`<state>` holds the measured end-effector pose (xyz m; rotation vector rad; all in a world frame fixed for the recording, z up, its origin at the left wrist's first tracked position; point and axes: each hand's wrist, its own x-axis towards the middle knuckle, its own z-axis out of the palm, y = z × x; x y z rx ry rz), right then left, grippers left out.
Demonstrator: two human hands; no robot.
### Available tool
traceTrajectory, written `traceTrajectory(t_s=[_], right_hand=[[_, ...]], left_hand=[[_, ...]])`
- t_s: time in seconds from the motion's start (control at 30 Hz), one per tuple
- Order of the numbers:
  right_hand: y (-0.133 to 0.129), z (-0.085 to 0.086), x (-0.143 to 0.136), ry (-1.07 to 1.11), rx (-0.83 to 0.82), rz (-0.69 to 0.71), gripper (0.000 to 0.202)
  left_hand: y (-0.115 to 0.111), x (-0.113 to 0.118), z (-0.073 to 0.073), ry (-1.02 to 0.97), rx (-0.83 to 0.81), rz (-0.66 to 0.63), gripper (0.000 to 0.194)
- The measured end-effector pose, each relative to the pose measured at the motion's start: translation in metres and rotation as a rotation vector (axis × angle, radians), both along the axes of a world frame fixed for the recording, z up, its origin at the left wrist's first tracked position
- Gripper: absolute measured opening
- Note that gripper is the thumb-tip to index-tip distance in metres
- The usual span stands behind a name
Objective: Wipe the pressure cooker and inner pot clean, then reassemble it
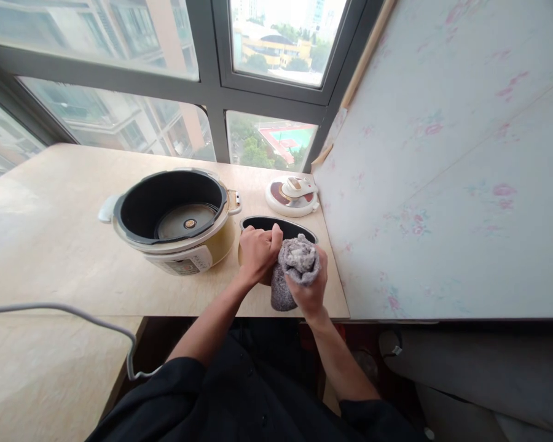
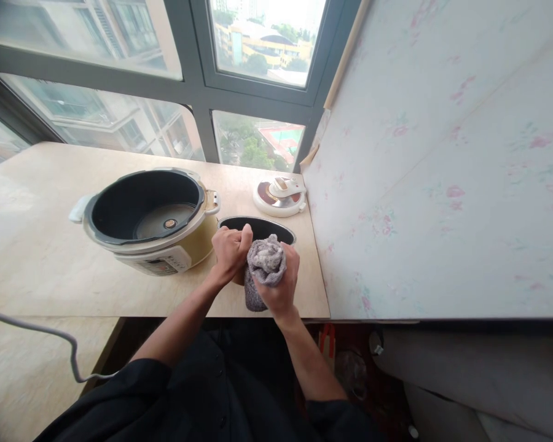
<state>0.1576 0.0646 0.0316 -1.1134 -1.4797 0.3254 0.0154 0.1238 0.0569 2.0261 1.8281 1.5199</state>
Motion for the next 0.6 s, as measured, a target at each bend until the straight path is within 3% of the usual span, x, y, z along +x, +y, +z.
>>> traceTrajectory(t_s=[0.1, 0.2, 0.33, 0.5, 0.6], right_hand=[[-0.008, -0.006, -0.003, 0.010, 0.094, -0.069, 0.071], [0.002, -0.009, 0.011, 0.126, 0.012, -0.044, 0.066], [0.029, -0.010, 0.041, 0.210, -0.132, 0.047, 0.053], [0.069, -0.019, 0.079, 0.287, -0.258, 0.026, 0.024], [0.094, -0.030, 0.098, 0.350, -0.357, 0.019, 0.021]], left_hand=[[0.004, -0.002, -0.002, -0.132, 0.001, -0.015, 0.065], [0.004, -0.009, -0.005, -0.234, -0.005, -0.051, 0.066], [0.008, -0.022, -0.010, -0.394, -0.031, -0.076, 0.063], [0.010, -0.030, -0.022, -0.677, -0.076, -0.086, 0.057], [0.011, -0.029, -0.033, -0.806, -0.108, -0.094, 0.054]])
